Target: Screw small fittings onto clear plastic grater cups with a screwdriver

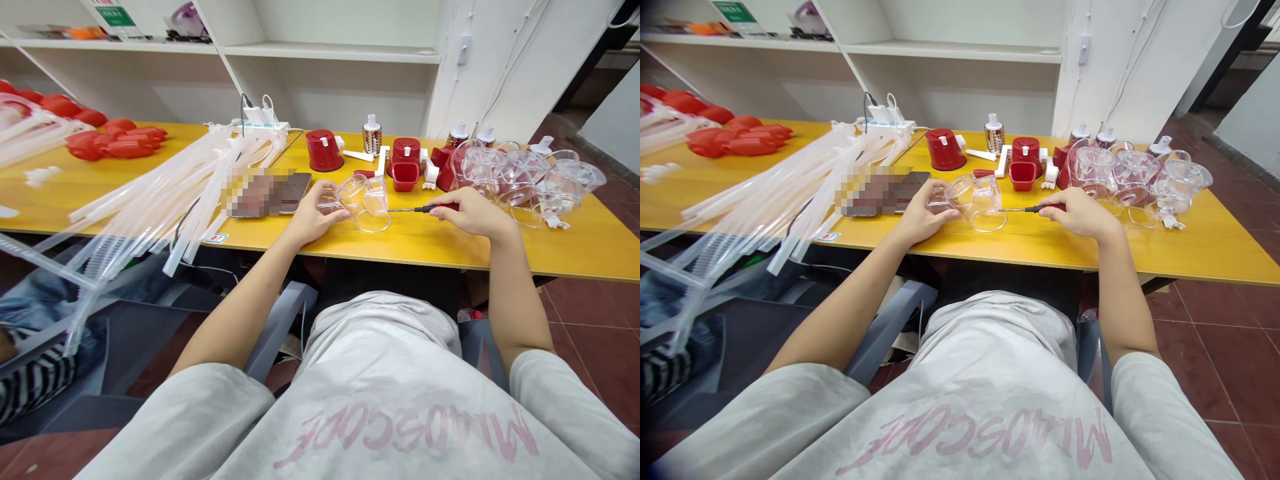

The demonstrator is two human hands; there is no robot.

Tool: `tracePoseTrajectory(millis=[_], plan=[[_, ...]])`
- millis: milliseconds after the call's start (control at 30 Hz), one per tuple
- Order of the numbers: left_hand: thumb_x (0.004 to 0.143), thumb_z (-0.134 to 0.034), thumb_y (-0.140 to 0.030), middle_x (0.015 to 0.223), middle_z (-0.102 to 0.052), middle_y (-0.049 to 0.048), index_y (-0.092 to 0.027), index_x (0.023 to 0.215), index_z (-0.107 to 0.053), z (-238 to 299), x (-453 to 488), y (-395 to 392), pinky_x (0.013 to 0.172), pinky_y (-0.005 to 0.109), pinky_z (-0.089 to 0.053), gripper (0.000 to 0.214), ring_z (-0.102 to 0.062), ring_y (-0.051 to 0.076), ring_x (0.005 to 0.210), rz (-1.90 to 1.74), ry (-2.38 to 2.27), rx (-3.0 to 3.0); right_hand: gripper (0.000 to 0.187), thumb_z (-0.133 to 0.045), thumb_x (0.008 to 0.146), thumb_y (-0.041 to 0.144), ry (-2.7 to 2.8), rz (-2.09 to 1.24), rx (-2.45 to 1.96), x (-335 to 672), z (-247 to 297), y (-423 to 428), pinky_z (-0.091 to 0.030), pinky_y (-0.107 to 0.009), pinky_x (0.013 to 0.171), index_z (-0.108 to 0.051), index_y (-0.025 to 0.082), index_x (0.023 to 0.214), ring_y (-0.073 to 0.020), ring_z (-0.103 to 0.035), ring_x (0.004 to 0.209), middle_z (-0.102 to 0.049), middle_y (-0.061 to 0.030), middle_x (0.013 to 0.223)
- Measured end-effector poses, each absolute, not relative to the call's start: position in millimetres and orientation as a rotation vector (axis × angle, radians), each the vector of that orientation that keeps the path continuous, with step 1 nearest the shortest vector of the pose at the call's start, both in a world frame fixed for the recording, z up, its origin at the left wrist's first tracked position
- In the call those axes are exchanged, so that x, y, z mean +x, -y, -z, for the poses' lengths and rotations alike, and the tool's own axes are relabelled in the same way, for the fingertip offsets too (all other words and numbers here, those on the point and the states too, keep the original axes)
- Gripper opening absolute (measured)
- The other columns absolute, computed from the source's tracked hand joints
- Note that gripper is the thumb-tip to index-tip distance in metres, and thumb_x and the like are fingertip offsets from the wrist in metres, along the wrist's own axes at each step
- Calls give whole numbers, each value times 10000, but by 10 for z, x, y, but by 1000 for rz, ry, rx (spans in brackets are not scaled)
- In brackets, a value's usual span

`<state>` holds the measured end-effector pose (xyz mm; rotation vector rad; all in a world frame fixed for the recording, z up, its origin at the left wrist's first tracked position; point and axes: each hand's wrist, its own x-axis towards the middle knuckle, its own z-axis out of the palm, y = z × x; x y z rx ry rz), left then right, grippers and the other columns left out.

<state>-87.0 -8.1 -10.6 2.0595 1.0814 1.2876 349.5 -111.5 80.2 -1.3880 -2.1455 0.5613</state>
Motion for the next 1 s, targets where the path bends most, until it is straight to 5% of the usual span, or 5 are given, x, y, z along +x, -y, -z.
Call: tracePoseTrajectory(millis=[367, 733, 933, 1000], plan=[[783, -1067, -627, 1396, -860, 117, -263, 1338, -726, 115, -853, 69, 1168, 559, -769, 746, -881, 367, 1251, -1252, -979, 1966, 304, -923, 964, 453, 2052, -427, -1211, 3451, -836, 1144, -610, -509, 976, -1040, 257, 1165, -352, -807, 988, -934, -128, 1098], [810, -1074, -703, 1393, -854, 106, -279, 1346, -707, 135, -854, 57, 1175, 554, -749, 776, -888, 362, 1211, -1246, -991, 1965, 462, -901, 990, 700, 2159, -796, -1432, 3512, -890, 1164, -567, -440, 775, -995, 254, 1066, -309, -806, 845, -942, -72, 927], [799, -1094, -717, 1363, -867, 115, -268, 1346, -727, 126, -844, 72, 1128, 544, -769, 797, -894, 369, 1178, -1247, -979, 1954, 538, -829, 1049, 754, 2157, -699, -1410, 3504, -902, 1168, -479, -430, 721, -860, 254, 853, -244, -651, 733, -818, -56, 792], [789, -1100, -710, 1377, -877, 112, -272, 1346, -742, 126, -852, 70, 1157, 549, -759, 794, -892, 376, 1218, -1253, -982, 1959, 468, -870, 1017, 714, 2111, -660, -1360, 3508, -891, 1160, -543, -441, 777, -901, 260, 904, -273, -713, 813, -862, -70, 878]])
